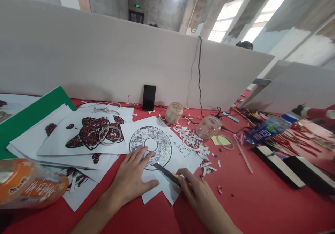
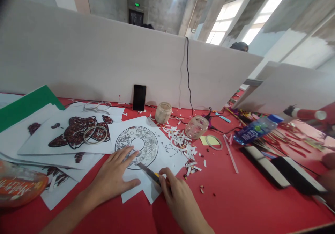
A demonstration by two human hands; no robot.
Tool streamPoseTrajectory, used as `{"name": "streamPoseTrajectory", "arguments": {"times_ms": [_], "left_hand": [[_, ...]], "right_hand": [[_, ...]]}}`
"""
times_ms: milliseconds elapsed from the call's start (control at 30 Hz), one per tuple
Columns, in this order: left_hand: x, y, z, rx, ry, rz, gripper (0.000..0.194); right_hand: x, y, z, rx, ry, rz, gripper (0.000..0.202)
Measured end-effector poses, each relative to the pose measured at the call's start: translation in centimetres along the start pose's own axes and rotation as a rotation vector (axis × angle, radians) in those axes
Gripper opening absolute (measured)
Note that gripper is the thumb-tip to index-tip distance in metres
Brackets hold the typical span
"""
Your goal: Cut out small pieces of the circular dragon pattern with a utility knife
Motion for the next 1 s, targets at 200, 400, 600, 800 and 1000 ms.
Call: {"name": "streamPoseTrajectory", "arguments": {"times_ms": [200, 400, 600, 800, 1000], "left_hand": [[0.4, 0.0, 0.1, -0.011, -0.036, -0.039, 0.065], [0.6, 0.3, -0.1, 0.004, -0.056, -0.106, 0.051], [0.6, 0.6, -0.3, 0.055, -0.077, -0.117, 0.050], [0.8, 0.7, -0.3, 0.081, -0.118, -0.098, 0.079], [0.7, 0.8, -0.3, 0.094, -0.106, -0.080, 0.079]], "right_hand": [[-0.8, -1.4, 0.5, 0.431, -0.378, -0.185, 0.041], [-1.5, -2.6, 0.4, 0.593, -0.556, -0.271, 0.049], [-0.3, -0.7, 2.1, 0.467, -0.349, -0.231, 0.028], [-2.3, 4.9, 5.6, 0.346, -0.232, -0.070, 0.011], [-3.8, 7.1, 6.0, 0.327, -0.334, -0.002, 0.010]]}}
Point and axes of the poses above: each hand's wrist, its own y-axis towards the middle knuckle, its own x-axis out of the back of the hand, z = x × y, the point moved 5 cm from there along y, towards the middle knuckle, and after that the axes turned 5 degrees about -z, right-handed, at the moved point
